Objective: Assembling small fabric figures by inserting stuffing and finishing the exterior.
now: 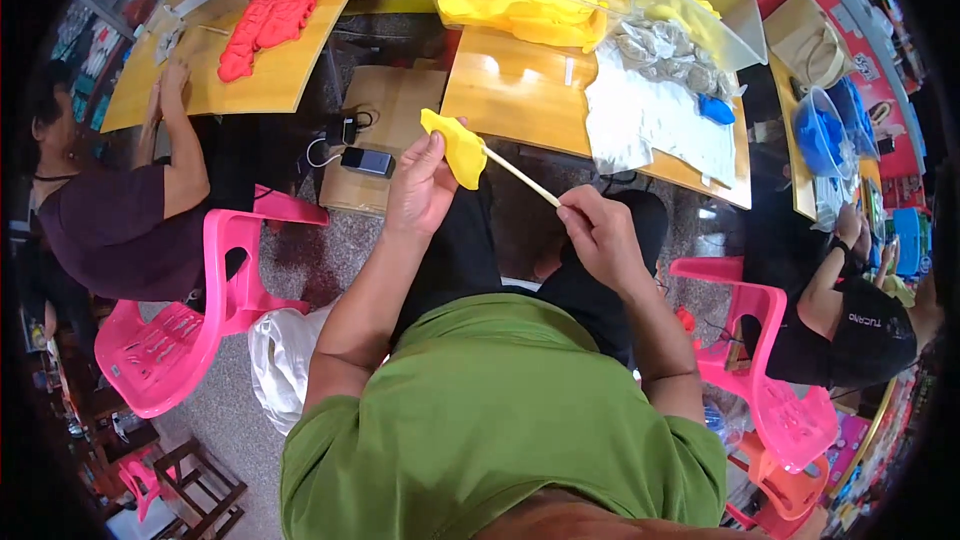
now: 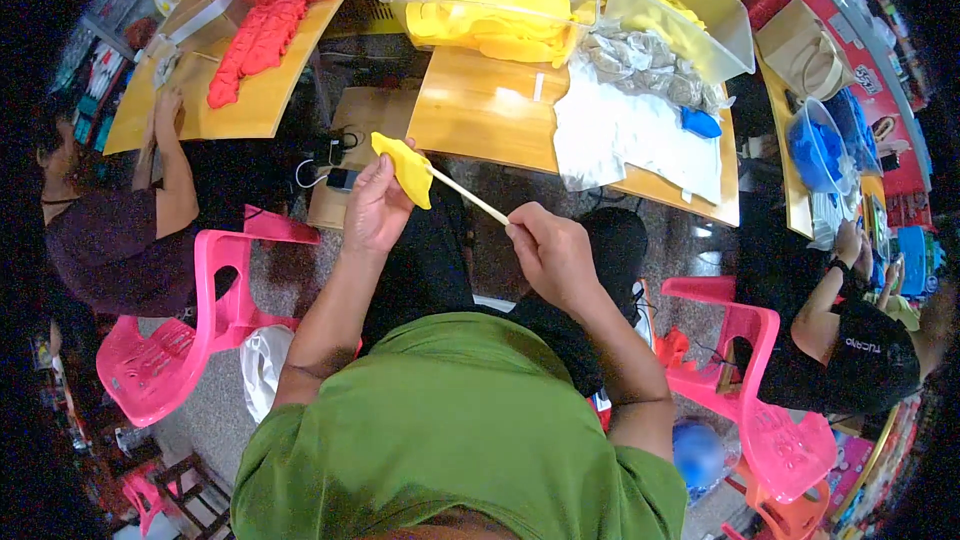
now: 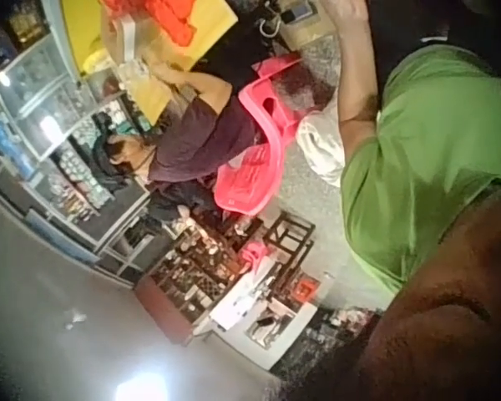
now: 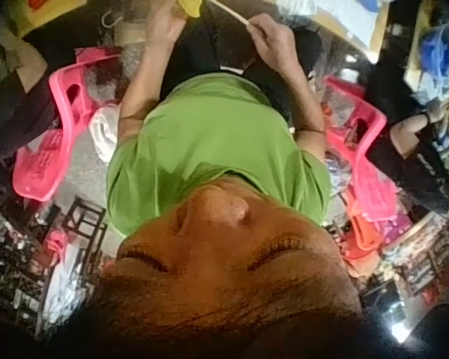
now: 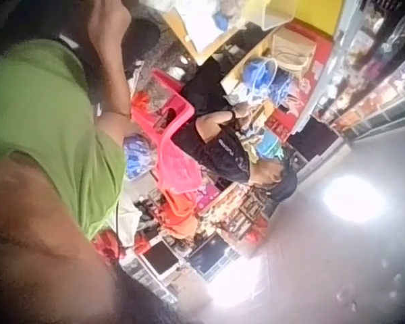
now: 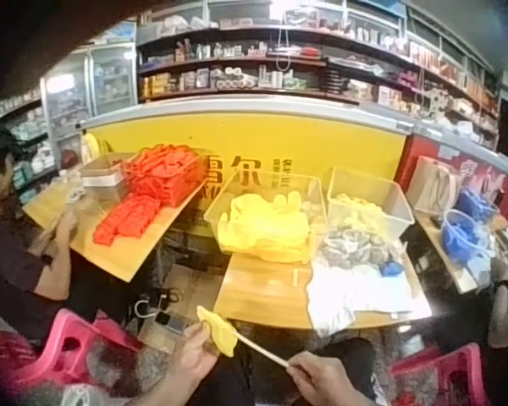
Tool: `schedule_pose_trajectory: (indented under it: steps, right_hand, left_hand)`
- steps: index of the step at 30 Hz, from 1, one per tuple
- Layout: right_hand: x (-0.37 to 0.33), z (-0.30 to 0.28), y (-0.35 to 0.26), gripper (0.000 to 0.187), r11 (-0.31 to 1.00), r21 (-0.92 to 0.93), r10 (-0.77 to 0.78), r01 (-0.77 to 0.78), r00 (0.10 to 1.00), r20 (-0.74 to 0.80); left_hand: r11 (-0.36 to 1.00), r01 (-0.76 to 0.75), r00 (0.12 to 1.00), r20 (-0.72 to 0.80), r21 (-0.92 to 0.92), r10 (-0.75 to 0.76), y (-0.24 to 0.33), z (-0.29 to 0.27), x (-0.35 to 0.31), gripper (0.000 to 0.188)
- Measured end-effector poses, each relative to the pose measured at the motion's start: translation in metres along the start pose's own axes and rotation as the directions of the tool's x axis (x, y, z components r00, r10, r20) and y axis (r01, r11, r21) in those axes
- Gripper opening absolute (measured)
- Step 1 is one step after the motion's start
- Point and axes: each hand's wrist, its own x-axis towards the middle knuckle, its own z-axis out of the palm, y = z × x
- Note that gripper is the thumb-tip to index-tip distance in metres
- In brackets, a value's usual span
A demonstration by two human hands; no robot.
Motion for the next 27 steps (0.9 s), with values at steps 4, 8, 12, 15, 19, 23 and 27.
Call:
schedule_pose_trajectory:
  steps: [4, 8, 12, 15, 19, 23, 27]
  right_hand:
    - [-0.006, 0.003, -0.003, 0.006, 0.998, -0.014, -0.056, 0.056, 0.998, 0.016]
    - [-0.008, 0.009, -0.005, 0.007, 0.999, -0.018, -0.036, 0.036, 0.999, -0.001]
    - [-0.015, 0.022, -0.002, 0.007, 0.994, 0.098, 0.04, -0.039, 0.999, -0.008]
    - [-0.02, 0.031, 0.002, 0.006, 0.979, 0.198, 0.047, -0.037, 0.998, -0.046]
    - [-0.028, 0.04, -0.001, 0.006, 0.861, 0.46, 0.243, -0.218, 0.97, 0.004]
    - [-0.037, 0.048, 0.005, 0.007, 0.796, 0.557, 0.284, -0.237, 0.959, 0.002]
    - [-0.038, 0.04, 0.008, 0.004, 0.909, 0.376, 0.2, -0.18, 0.98, -0.014]
  left_hand:
    - [0.996, 0.015, 0.999, 0.037, 0.089, -0.019, -0.002, 0.007, -0.005, 0.032]
    - [0.94, -0.029, 0.997, 0.073, 0.34, 0.005, -0.012, 0.024, -0.015, 0.031]
    - [0.871, -0.032, 0.994, 0.104, 0.49, -0.021, -0.019, 0.028, -0.02, 0.029]
    - [0.834, -0.018, 0.996, 0.085, 0.551, -0.034, -0.021, 0.031, -0.026, 0.025]
    - [0.622, -0.119, 0.987, 0.159, 0.774, -0.009, -0.016, 0.032, -0.03, 0.021]
    - [0.551, -0.207, 0.973, 0.228, 0.808, 0.031, -0.013, 0.036, -0.029, 0.02]
    - [0.423, -0.236, 0.966, 0.259, 0.875, 0.003, -0.001, 0.033, -0.031, 0.019]
